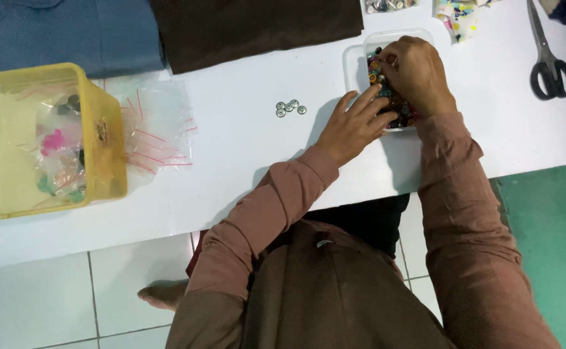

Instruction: Sorting small colorful beads and placing them into small plastic zip-lock bags

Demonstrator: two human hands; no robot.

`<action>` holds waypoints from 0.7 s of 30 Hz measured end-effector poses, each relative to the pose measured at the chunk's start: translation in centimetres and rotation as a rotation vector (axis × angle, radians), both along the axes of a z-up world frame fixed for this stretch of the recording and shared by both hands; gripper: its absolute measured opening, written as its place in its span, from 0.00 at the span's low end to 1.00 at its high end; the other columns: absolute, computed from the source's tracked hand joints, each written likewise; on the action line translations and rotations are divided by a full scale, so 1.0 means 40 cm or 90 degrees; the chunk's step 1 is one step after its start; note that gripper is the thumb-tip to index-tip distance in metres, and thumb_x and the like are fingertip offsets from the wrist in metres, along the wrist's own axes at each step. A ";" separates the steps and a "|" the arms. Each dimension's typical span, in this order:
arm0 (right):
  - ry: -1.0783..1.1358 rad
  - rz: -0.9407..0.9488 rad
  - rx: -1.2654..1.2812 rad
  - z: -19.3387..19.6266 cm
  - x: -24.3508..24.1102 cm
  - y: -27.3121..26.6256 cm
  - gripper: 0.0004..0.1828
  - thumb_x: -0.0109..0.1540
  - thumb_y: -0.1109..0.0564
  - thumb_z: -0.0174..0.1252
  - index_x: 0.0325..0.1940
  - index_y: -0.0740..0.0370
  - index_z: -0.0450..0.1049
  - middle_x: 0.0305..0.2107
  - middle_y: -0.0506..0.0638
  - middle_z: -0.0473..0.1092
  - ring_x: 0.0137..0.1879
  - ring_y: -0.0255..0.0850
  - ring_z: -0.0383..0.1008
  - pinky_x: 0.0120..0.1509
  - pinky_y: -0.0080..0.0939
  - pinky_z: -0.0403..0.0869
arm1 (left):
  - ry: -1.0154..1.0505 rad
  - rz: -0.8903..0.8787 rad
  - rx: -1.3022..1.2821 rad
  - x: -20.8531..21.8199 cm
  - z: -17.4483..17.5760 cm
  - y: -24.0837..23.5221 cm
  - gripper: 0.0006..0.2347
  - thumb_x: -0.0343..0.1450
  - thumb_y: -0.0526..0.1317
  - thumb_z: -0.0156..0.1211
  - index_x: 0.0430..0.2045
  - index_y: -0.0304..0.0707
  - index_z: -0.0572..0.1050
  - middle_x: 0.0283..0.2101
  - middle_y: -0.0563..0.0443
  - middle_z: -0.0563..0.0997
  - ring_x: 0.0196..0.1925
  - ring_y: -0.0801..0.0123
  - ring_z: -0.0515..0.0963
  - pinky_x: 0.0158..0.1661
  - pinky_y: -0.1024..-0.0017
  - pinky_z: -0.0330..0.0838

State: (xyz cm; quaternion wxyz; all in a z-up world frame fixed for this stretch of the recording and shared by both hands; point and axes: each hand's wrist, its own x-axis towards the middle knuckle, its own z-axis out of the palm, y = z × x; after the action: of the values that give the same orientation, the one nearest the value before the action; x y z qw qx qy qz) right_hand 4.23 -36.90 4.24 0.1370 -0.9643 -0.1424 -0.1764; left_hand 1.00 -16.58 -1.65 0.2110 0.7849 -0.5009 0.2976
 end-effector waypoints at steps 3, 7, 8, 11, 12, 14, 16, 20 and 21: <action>-0.005 -0.009 0.024 0.009 -0.012 0.006 0.07 0.64 0.67 0.63 0.45 0.69 0.83 0.33 0.58 0.77 0.38 0.53 0.75 0.42 0.49 0.73 | 0.009 0.006 -0.001 -0.003 0.003 -0.001 0.11 0.76 0.45 0.67 0.51 0.56 0.76 0.57 0.55 0.77 0.71 0.58 0.65 0.62 0.55 0.64; 0.014 0.000 0.106 0.026 -0.024 0.012 0.07 0.63 0.70 0.60 0.42 0.69 0.82 0.35 0.58 0.78 0.38 0.47 0.76 0.43 0.44 0.75 | 0.011 0.009 -0.017 0.000 -0.010 -0.008 0.10 0.76 0.44 0.65 0.51 0.57 0.76 0.57 0.55 0.77 0.71 0.58 0.64 0.62 0.54 0.64; -0.010 -0.007 0.123 0.022 -0.024 0.008 0.07 0.63 0.71 0.61 0.42 0.69 0.82 0.34 0.57 0.78 0.36 0.45 0.75 0.40 0.42 0.74 | 0.006 0.008 -0.004 0.002 -0.014 -0.009 0.13 0.75 0.45 0.68 0.52 0.58 0.75 0.58 0.56 0.76 0.71 0.59 0.63 0.63 0.54 0.64; -0.050 0.000 0.179 0.050 -0.036 0.034 0.08 0.63 0.73 0.59 0.44 0.70 0.81 0.35 0.57 0.77 0.36 0.43 0.74 0.40 0.40 0.73 | 0.034 0.014 0.033 -0.002 0.005 0.010 0.18 0.77 0.51 0.66 0.60 0.59 0.70 0.64 0.56 0.72 0.74 0.61 0.60 0.67 0.54 0.58; -0.070 0.003 0.218 0.067 -0.041 0.048 0.09 0.64 0.74 0.58 0.46 0.71 0.79 0.38 0.57 0.77 0.38 0.42 0.74 0.42 0.40 0.73 | 0.065 0.011 0.056 -0.003 0.017 0.019 0.20 0.79 0.55 0.60 0.65 0.60 0.66 0.69 0.56 0.69 0.76 0.62 0.57 0.72 0.54 0.52; -0.073 0.013 0.295 0.114 -0.060 0.119 0.06 0.69 0.72 0.57 0.47 0.71 0.78 0.38 0.57 0.76 0.40 0.41 0.73 0.44 0.39 0.73 | 0.085 0.008 0.002 0.022 0.009 0.053 0.19 0.78 0.58 0.50 0.62 0.57 0.68 0.66 0.52 0.71 0.74 0.58 0.61 0.71 0.51 0.55; -0.073 0.015 0.372 0.149 -0.071 0.192 0.04 0.73 0.70 0.56 0.48 0.71 0.77 0.38 0.56 0.75 0.42 0.41 0.72 0.46 0.39 0.72 | 0.105 -0.002 -0.051 0.058 0.013 0.108 0.21 0.78 0.60 0.41 0.58 0.54 0.71 0.63 0.49 0.74 0.72 0.53 0.65 0.71 0.48 0.58; -0.091 0.104 0.366 0.135 -0.055 0.309 0.04 0.71 0.73 0.60 0.49 0.72 0.77 0.39 0.58 0.74 0.40 0.42 0.70 0.44 0.38 0.72 | 0.139 0.034 -0.146 0.116 0.085 0.278 0.17 0.79 0.56 0.44 0.51 0.46 0.71 0.57 0.48 0.73 0.62 0.55 0.71 0.60 0.53 0.66; -0.115 0.137 0.297 0.116 -0.040 0.331 0.04 0.69 0.73 0.63 0.47 0.72 0.79 0.38 0.59 0.76 0.36 0.42 0.69 0.40 0.39 0.71 | 0.175 0.024 -0.194 0.129 0.113 0.327 0.15 0.80 0.54 0.45 0.51 0.46 0.70 0.55 0.51 0.74 0.60 0.58 0.74 0.57 0.59 0.65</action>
State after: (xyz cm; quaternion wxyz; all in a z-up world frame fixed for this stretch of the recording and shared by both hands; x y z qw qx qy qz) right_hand 2.64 -23.64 8.90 0.3605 -0.8663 -0.2111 -0.2740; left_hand 6.16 -3.52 2.87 0.3883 0.7863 -0.4018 0.2638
